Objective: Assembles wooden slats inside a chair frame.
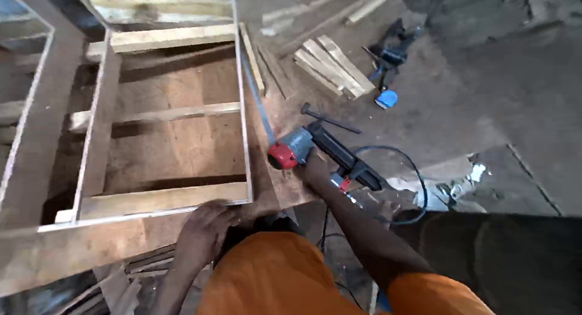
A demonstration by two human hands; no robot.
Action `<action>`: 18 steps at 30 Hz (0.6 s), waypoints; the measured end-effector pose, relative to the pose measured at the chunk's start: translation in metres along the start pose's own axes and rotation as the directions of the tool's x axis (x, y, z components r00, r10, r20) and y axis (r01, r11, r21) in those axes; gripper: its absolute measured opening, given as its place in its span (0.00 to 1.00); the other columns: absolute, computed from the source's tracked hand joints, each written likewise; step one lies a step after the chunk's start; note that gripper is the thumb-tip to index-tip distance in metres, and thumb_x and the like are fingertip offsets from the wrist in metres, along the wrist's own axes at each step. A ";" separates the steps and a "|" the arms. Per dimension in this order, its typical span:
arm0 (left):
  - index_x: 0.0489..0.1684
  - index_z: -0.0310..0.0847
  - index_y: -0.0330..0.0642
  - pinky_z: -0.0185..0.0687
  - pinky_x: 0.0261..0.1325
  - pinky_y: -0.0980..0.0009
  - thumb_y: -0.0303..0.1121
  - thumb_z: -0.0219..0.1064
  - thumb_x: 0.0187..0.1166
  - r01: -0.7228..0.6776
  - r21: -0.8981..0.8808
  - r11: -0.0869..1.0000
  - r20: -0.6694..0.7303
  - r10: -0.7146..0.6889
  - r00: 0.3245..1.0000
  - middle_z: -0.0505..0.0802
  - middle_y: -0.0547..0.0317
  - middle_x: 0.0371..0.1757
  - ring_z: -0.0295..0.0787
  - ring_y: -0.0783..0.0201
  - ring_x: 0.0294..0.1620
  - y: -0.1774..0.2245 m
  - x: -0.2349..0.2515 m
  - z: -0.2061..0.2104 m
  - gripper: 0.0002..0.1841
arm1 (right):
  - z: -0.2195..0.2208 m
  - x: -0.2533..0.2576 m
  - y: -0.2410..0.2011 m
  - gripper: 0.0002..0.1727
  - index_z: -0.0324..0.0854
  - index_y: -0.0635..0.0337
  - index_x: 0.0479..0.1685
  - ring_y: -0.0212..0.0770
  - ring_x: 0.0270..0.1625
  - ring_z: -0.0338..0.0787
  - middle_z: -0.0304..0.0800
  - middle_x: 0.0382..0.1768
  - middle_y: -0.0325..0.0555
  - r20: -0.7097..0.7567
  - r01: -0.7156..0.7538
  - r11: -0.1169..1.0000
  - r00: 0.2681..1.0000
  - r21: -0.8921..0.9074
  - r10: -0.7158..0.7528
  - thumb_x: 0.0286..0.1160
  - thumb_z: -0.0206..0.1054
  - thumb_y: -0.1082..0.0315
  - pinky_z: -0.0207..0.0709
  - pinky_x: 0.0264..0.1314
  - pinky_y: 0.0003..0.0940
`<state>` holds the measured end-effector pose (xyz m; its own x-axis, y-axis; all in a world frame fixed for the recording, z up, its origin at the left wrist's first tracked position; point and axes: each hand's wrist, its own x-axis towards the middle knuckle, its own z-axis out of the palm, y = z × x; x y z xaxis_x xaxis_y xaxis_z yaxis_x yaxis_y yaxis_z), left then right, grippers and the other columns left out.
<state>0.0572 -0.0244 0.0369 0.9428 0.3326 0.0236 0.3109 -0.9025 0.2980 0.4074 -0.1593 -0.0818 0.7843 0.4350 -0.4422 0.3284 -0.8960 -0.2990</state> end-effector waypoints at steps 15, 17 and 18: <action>0.47 0.91 0.46 0.83 0.59 0.35 0.73 0.38 0.83 0.467 0.387 0.795 0.374 -0.598 0.709 0.95 0.44 0.47 0.92 0.41 0.57 -0.044 0.098 -0.045 0.43 | 0.012 0.001 0.003 0.41 0.63 0.64 0.82 0.83 0.55 0.86 0.86 0.54 0.80 -0.077 0.078 0.996 0.994 0.036 -0.075 0.73 0.75 0.53 0.74 0.52 0.83; 0.43 0.91 0.43 0.84 0.55 0.35 0.75 0.37 0.81 0.457 0.344 0.820 0.418 -0.570 0.708 0.95 0.43 0.45 0.93 0.41 0.55 -0.049 0.098 -0.046 0.45 | 0.022 -0.001 0.013 0.41 0.58 0.62 0.86 0.77 0.56 0.88 0.87 0.54 0.74 -0.116 0.110 0.993 0.988 0.037 -0.105 0.78 0.70 0.51 0.78 0.54 0.77; 0.42 0.91 0.43 0.84 0.54 0.35 0.76 0.37 0.81 0.452 0.330 0.829 0.425 -0.558 0.713 0.95 0.43 0.45 0.93 0.41 0.54 -0.052 0.097 -0.045 0.46 | 0.020 -0.008 0.010 0.41 0.56 0.63 0.87 0.75 0.58 0.88 0.87 0.55 0.73 -0.114 0.120 0.991 0.987 0.058 -0.113 0.80 0.68 0.51 0.78 0.58 0.75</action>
<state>0.1266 0.0673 0.0666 0.5500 0.6240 -0.5551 0.7232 -0.6883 -0.0572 0.3945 -0.1702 -0.0980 0.7972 0.5203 -0.3063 0.3890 -0.8306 -0.3985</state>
